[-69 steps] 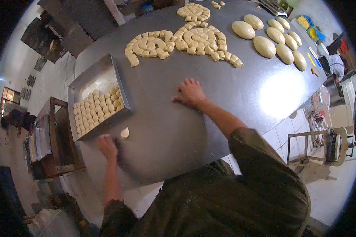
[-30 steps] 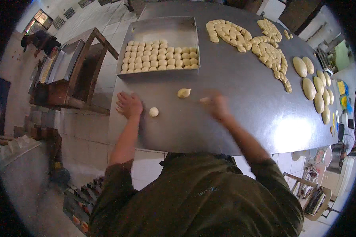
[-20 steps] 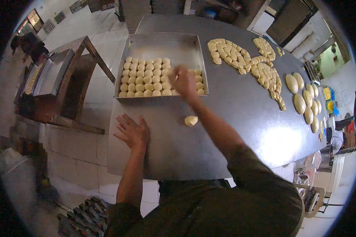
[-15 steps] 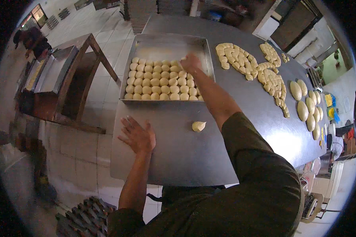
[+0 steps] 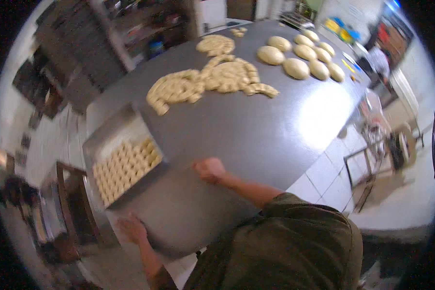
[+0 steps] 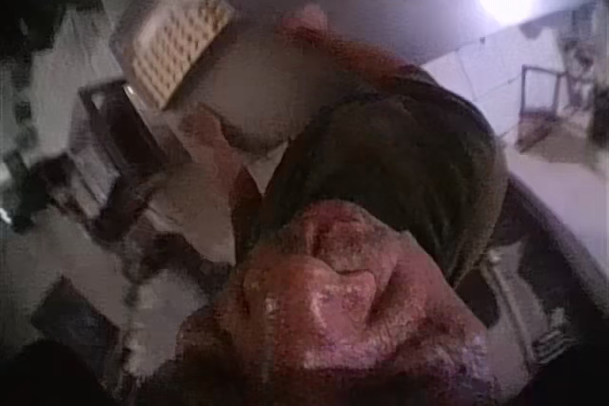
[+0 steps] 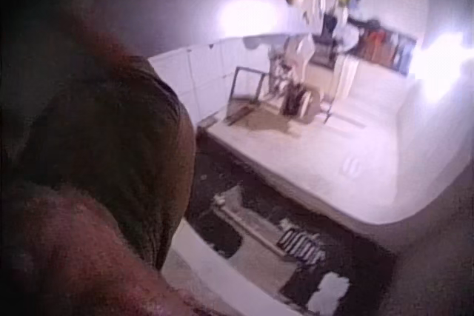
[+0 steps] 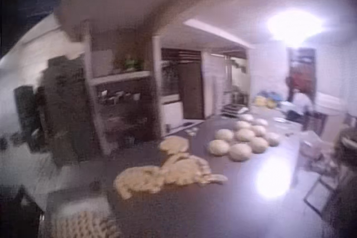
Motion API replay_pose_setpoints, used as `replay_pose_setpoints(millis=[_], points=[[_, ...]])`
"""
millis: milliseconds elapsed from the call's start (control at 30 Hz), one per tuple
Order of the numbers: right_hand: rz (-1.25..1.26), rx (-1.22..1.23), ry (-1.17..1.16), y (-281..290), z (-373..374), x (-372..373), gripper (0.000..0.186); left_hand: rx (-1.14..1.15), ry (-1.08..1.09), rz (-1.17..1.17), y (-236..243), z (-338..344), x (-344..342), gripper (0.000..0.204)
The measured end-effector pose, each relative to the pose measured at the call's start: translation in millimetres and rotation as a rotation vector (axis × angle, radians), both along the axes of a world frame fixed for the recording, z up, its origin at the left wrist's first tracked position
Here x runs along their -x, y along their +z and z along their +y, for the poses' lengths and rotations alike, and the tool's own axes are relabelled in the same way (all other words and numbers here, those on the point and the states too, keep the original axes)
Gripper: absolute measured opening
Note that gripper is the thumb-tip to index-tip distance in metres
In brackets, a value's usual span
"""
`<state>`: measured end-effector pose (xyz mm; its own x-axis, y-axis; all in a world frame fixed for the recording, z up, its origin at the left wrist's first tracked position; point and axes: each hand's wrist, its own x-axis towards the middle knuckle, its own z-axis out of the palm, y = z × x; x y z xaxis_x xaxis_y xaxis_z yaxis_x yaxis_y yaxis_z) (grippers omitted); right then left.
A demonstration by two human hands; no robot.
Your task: The person places small rounds of dough into a metal baking tray and arranges other pieces of dough on a metal table surface by hand.
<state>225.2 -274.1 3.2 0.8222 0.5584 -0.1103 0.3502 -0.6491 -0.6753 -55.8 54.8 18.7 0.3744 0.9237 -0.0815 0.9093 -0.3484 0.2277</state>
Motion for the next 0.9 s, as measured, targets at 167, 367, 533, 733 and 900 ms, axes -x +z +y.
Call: replay_pose_setpoints(millis=[167, 367, 533, 733, 900], points=[[-0.213, 0.080, -0.728, 20.8, -236.3, -143.3, 0.067, -0.244, -0.038, 0.246, -26.3, -48.5, 11.9, 0.084], [-0.347, 0.086, -0.839, 18.5, -310.3, -266.8, 0.058, -0.360, -0.053, 0.270, -40.0, -64.4, 34.7, 0.072], [0.046, -0.475, -0.556, 6.7, -229.1, -160.7, 0.046, 0.239, -0.135, -0.217, -20.0, -83.3, 10.7, 0.061], [0.068, -0.526, 0.235, 39.8, -73.6, 93.6, 0.037, 0.784, -0.196, -0.874, 25.4, -261.0, -135.3, 0.048], [-0.194, -0.114, 0.655, -7.8, -225.8, 99.7, 0.042, -0.077, -1.250, -0.103, -7.1, -135.5, 36.7, 0.032]])
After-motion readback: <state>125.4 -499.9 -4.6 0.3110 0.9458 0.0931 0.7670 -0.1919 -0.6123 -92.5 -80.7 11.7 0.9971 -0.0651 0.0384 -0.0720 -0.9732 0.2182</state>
